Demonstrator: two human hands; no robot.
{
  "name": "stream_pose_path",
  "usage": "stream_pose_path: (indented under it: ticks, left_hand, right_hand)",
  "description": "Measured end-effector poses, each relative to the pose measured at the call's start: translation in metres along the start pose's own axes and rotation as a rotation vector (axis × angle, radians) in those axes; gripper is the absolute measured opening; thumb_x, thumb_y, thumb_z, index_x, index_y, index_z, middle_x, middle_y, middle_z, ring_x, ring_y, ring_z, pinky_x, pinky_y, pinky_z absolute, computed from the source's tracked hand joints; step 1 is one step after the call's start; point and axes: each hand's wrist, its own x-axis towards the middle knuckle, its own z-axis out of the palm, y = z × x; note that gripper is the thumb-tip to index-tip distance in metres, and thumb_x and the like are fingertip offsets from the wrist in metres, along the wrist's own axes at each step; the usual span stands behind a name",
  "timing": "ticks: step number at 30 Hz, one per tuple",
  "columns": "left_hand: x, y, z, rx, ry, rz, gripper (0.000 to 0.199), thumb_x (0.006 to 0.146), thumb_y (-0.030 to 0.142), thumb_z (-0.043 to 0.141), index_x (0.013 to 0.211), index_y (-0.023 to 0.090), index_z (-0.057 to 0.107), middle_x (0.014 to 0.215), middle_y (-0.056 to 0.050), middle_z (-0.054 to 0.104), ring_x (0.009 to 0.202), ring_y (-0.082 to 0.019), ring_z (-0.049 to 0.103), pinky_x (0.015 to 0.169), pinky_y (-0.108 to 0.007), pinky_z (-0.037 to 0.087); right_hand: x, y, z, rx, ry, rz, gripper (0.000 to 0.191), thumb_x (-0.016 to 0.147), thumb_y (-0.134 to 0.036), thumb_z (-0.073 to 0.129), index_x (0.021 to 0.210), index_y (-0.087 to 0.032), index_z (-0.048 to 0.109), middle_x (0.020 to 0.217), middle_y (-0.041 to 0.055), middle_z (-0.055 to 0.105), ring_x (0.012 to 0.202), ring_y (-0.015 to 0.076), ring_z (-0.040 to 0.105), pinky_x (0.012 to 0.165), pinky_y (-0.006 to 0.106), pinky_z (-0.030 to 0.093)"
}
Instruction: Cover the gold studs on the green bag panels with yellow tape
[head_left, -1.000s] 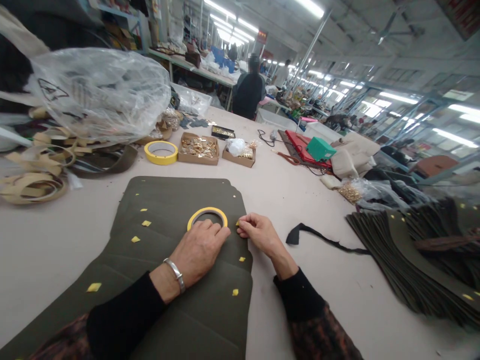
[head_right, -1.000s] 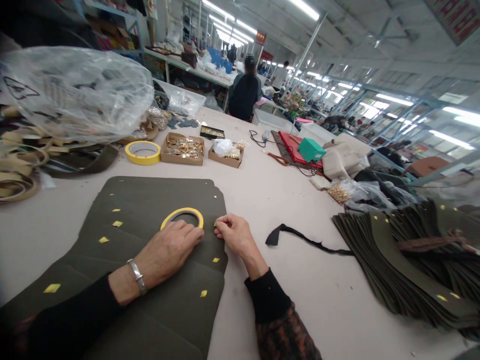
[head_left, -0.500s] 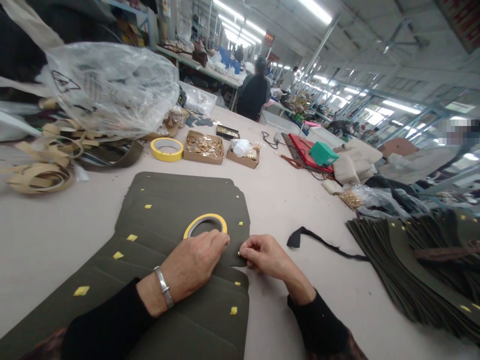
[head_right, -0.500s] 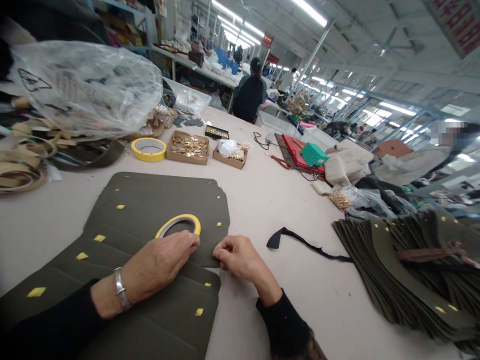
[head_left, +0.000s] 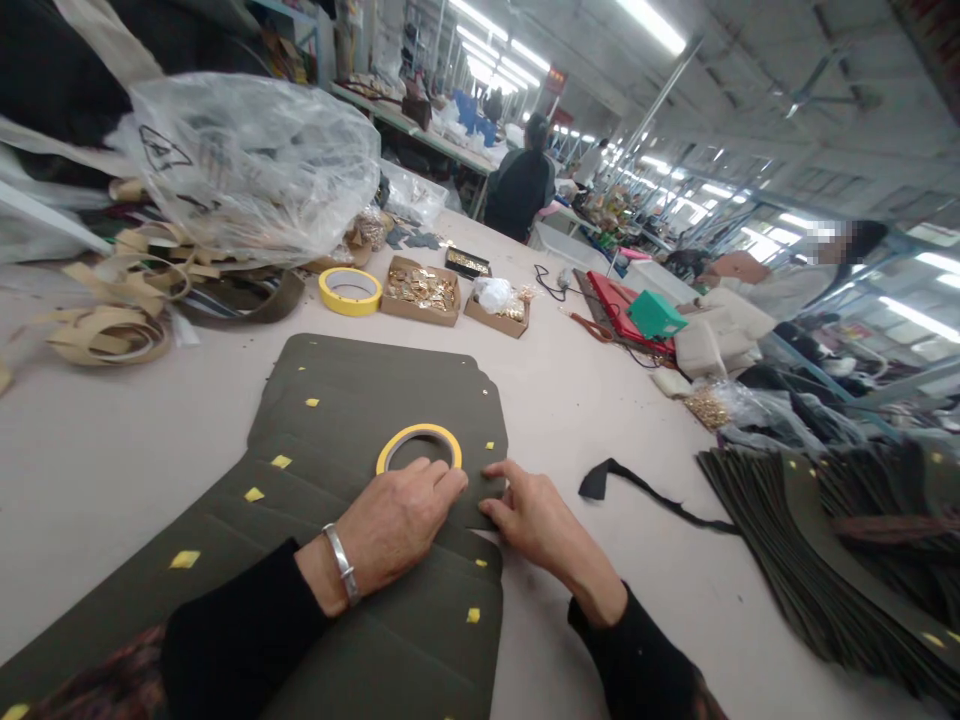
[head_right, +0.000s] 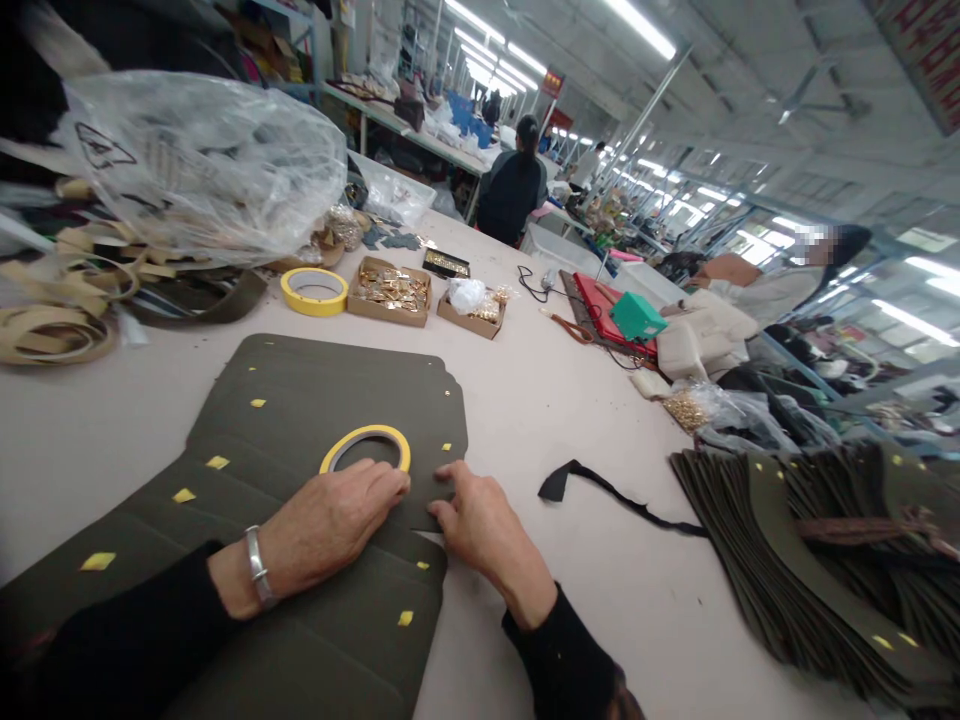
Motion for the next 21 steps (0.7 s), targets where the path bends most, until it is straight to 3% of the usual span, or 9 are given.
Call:
stream_pose_path:
  ticks: [2, 4, 6, 8, 10, 13, 17, 21]
  left_hand:
    - [0.0, 0.0, 0.0, 0.015, -0.001, -0.002, 0.016, 0.096, 0.016, 0.035, 0.097, 0.02, 0.05, 0.089, -0.003, 0.058, 0.081, -0.022, 0.054, 0.066, -0.035, 0.047]
    - [0.0, 0.0, 0.0, 0.017, -0.007, 0.001, 0.016, 0.096, 0.016, 0.034, 0.098, 0.02, 0.05, 0.089, -0.003, 0.058, 0.081, -0.022, 0.054, 0.067, -0.035, 0.048]
    - [0.001, 0.001, 0.0, 0.006, -0.013, 0.001, 0.017, 0.096, 0.015, 0.034, 0.098, 0.02, 0.05, 0.088, -0.003, 0.057, 0.081, -0.022, 0.055, 0.068, -0.035, 0.048]
    - [0.002, 0.001, 0.0, -0.012, -0.012, -0.013, 0.017, 0.096, 0.015, 0.034, 0.098, 0.02, 0.05, 0.087, -0.003, 0.057, 0.08, -0.022, 0.056, 0.068, -0.035, 0.049]
    - [0.002, 0.001, -0.001, -0.032, -0.006, -0.028, 0.016, 0.096, 0.015, 0.034, 0.098, 0.02, 0.049, 0.087, -0.003, 0.057, 0.079, -0.021, 0.056, 0.067, -0.034, 0.049]
    - [0.002, 0.001, -0.004, -0.054, 0.011, -0.031, 0.016, 0.096, 0.015, 0.033, 0.098, 0.02, 0.049, 0.086, -0.003, 0.056, 0.076, -0.02, 0.057, 0.066, -0.033, 0.048]
    - [0.0, -0.001, -0.008, -0.054, 0.049, -0.029, 0.017, 0.096, 0.014, 0.032, 0.096, 0.02, 0.048, 0.085, -0.002, 0.055, 0.074, -0.02, 0.056, 0.065, -0.033, 0.048]
    - [-0.002, -0.003, -0.009, -0.057, 0.069, -0.037, 0.019, 0.096, 0.013, 0.031, 0.096, 0.021, 0.048, 0.084, -0.002, 0.054, 0.073, -0.019, 0.056, 0.065, -0.032, 0.047]
  right_hand:
    - [-0.002, 0.006, -0.003, 0.056, 0.027, 0.047, 0.04, 0.079, -0.021, 0.068, 0.118, -0.016, 0.056, 0.057, -0.0049, 0.06, 0.056, 0.015, 0.058, 0.056, 0.023, 0.04]
    - [-0.007, 0.012, -0.006, 0.087, 0.089, 0.003, 0.028, 0.084, -0.024, 0.064, 0.11, -0.017, 0.059, 0.062, -0.0032, 0.062, 0.057, 0.0143, 0.058, 0.057, 0.023, 0.042]
    - [-0.012, 0.015, -0.008, 0.05, 0.131, -0.147, 0.009, 0.09, -0.022, 0.056, 0.095, -0.018, 0.063, 0.074, 0.0006, 0.065, 0.065, 0.014, 0.059, 0.064, 0.023, 0.044]
    - [-0.015, 0.014, -0.006, -0.077, 0.095, -0.317, 0.014, 0.092, -0.019, 0.052, 0.088, -0.018, 0.065, 0.082, 0.0036, 0.065, 0.074, 0.0153, 0.06, 0.069, 0.025, 0.044]
    - [-0.014, 0.008, -0.002, -0.223, 0.032, -0.382, 0.016, 0.092, -0.016, 0.051, 0.088, -0.017, 0.066, 0.082, 0.0055, 0.065, 0.076, 0.017, 0.06, 0.07, 0.026, 0.044]
    - [-0.009, -0.005, 0.004, -0.342, 0.029, -0.27, 0.016, 0.09, -0.015, 0.053, 0.081, -0.016, 0.066, 0.077, 0.006, 0.066, 0.071, 0.0176, 0.061, 0.067, 0.026, 0.043]
    - [-0.005, -0.013, 0.012, -0.33, 0.069, -0.086, 0.018, 0.087, -0.016, 0.058, 0.07, -0.018, 0.064, 0.071, 0.0043, 0.067, 0.066, 0.0176, 0.062, 0.062, 0.026, 0.042]
    - [-0.014, -0.004, 0.022, -0.216, 0.184, -0.085, 0.013, 0.089, -0.018, 0.059, 0.079, -0.017, 0.068, 0.077, 0.005, 0.066, 0.073, 0.0175, 0.063, 0.069, 0.026, 0.044]
